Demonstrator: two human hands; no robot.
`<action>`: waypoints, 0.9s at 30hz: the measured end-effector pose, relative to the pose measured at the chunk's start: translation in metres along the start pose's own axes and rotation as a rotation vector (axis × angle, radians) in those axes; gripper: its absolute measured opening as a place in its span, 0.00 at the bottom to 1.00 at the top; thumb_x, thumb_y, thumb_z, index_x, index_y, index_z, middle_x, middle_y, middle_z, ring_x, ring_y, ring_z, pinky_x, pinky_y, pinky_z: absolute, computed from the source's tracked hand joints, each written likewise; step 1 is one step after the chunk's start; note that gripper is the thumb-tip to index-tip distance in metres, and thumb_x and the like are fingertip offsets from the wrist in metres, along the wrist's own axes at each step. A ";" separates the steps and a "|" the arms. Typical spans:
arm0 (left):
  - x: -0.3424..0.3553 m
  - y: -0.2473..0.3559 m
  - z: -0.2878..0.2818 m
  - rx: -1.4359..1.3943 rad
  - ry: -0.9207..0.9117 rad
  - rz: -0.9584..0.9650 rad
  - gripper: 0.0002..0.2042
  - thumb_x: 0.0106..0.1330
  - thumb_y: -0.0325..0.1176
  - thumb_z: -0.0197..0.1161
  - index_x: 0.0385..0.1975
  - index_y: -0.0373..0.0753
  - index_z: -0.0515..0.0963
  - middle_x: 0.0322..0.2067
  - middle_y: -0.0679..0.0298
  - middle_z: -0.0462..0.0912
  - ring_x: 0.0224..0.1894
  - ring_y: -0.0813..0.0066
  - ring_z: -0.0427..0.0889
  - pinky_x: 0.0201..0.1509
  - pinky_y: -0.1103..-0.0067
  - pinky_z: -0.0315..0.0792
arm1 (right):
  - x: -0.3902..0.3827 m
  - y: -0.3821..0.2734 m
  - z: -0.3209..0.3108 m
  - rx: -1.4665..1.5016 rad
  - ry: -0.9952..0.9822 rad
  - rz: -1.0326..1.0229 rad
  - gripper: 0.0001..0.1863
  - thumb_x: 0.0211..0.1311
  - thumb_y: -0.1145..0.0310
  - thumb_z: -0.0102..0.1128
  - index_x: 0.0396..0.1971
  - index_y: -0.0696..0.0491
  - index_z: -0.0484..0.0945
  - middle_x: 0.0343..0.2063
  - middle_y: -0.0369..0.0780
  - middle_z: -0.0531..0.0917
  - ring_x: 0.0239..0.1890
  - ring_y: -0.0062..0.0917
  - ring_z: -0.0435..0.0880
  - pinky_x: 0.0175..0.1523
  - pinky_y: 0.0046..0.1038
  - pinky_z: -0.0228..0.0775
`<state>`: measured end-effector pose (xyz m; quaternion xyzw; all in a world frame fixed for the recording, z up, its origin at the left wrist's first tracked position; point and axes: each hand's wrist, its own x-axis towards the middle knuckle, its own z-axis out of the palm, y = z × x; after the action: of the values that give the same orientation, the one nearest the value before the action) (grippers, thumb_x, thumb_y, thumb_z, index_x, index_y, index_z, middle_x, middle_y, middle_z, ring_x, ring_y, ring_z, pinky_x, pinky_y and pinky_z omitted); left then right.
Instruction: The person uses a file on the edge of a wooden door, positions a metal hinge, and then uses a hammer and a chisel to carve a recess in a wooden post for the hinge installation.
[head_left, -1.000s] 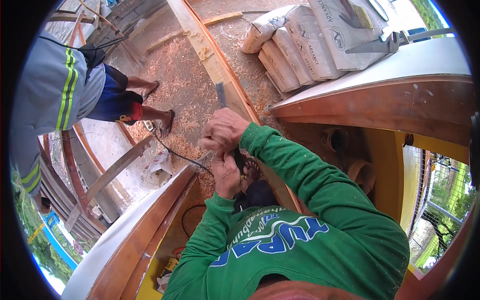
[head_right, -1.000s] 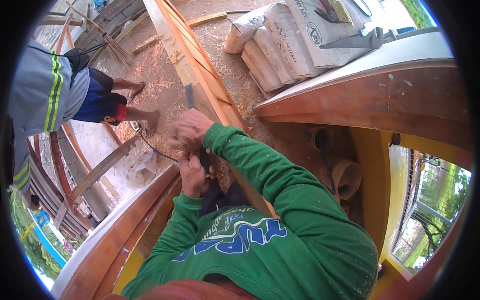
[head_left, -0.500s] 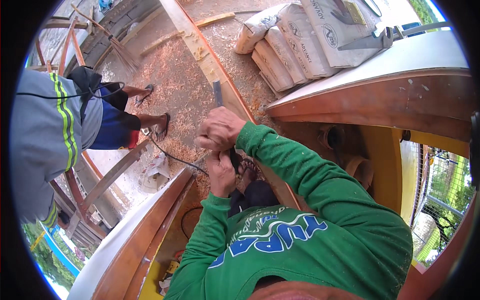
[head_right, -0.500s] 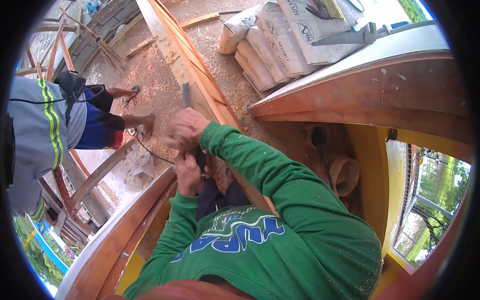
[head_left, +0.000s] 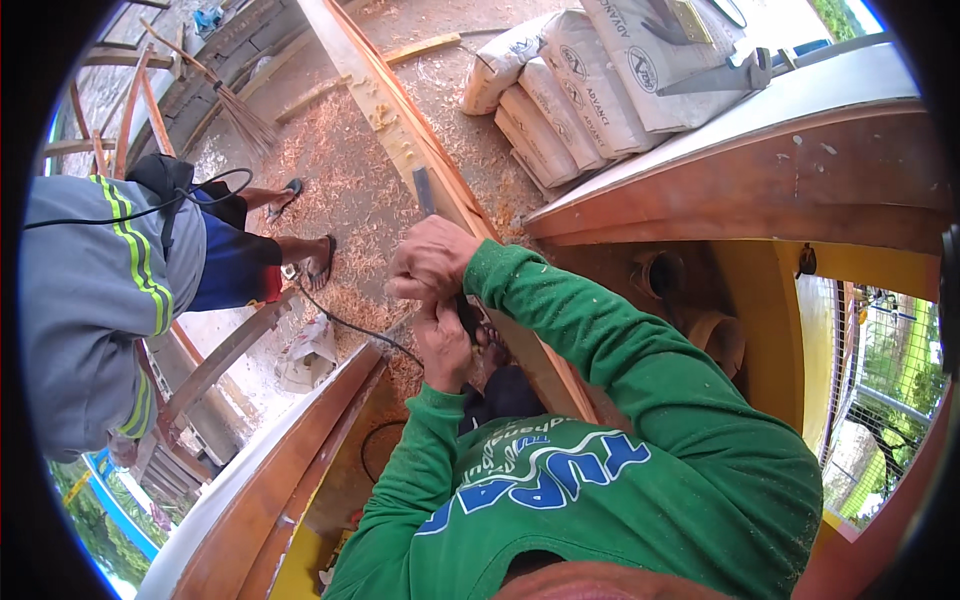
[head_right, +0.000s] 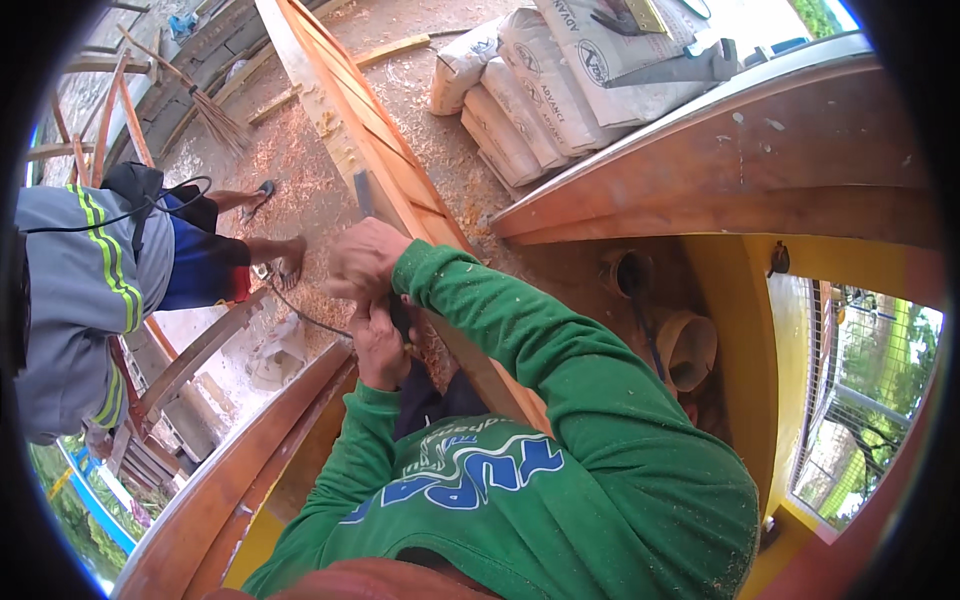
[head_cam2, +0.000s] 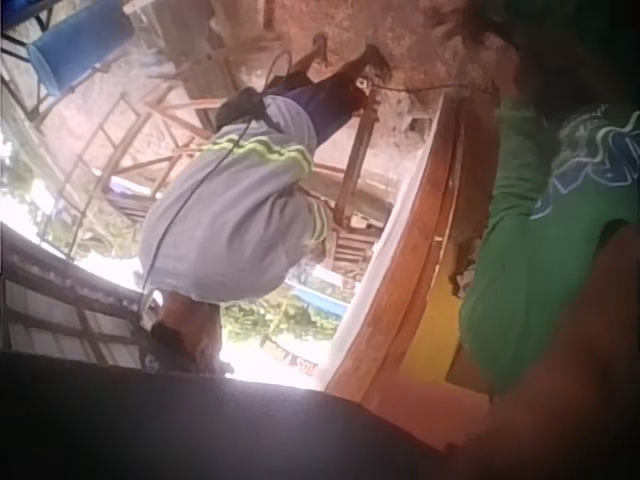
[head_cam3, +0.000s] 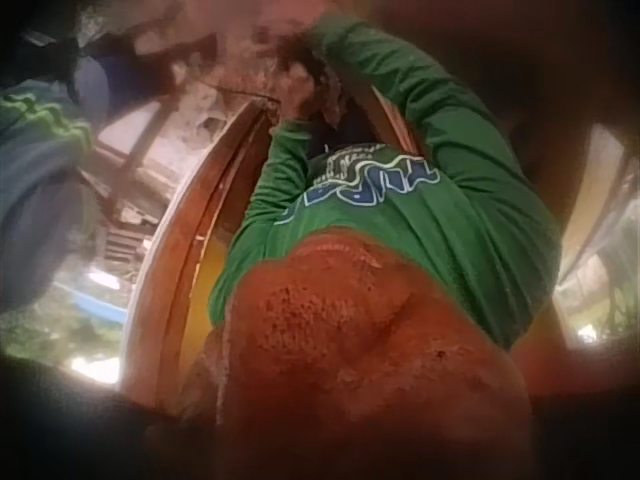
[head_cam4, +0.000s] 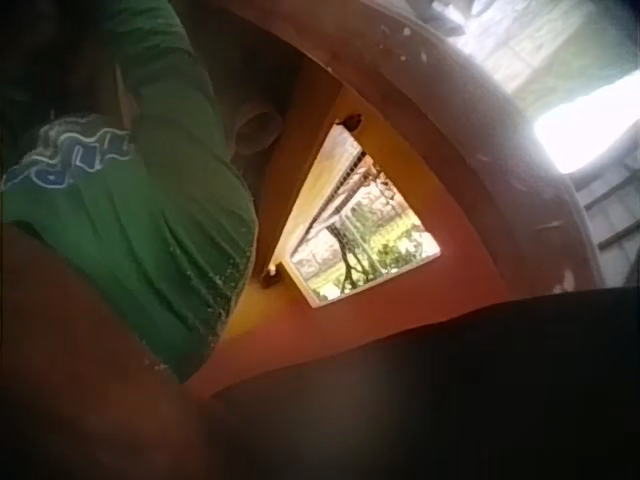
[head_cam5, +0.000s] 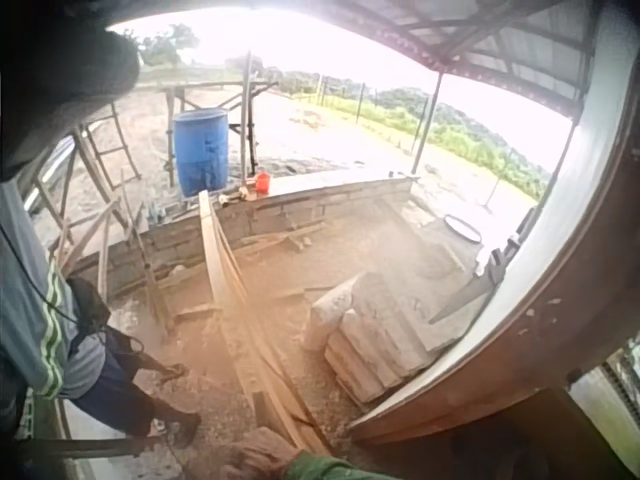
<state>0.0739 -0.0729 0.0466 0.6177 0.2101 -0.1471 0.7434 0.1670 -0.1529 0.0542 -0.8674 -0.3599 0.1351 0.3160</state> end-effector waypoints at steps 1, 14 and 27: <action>0.001 0.004 -0.002 0.038 -0.051 -0.183 0.08 0.59 0.30 0.44 0.30 0.35 0.69 0.21 0.65 0.71 0.22 0.81 0.71 0.21 0.84 0.66 | 0.003 0.002 -0.004 0.022 0.032 0.031 0.20 0.43 0.52 0.47 0.07 0.55 0.68 0.10 0.46 0.69 0.15 0.41 0.69 0.22 0.35 0.60; 0.015 0.029 -0.014 0.508 -0.182 0.291 0.11 0.45 0.25 0.52 0.30 0.32 0.68 0.21 0.57 0.72 0.26 0.61 0.71 0.28 0.72 0.65 | 0.028 0.002 -0.020 0.063 0.027 0.141 0.21 0.45 0.51 0.45 0.08 0.54 0.71 0.10 0.46 0.70 0.14 0.37 0.69 0.24 0.35 0.62; -0.011 0.008 -0.035 -0.076 -0.129 -0.216 0.10 0.63 0.34 0.40 0.29 0.36 0.67 0.13 0.66 0.69 0.10 0.81 0.65 0.13 0.85 0.58 | 0.018 -0.015 0.021 0.019 0.028 0.040 0.16 0.42 0.58 0.45 0.07 0.54 0.70 0.10 0.46 0.71 0.17 0.43 0.70 0.23 0.38 0.61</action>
<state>0.0637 -0.0375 0.0538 0.5523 0.2326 -0.2578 0.7579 0.1618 -0.1226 0.0471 -0.8732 -0.3366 0.1325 0.3264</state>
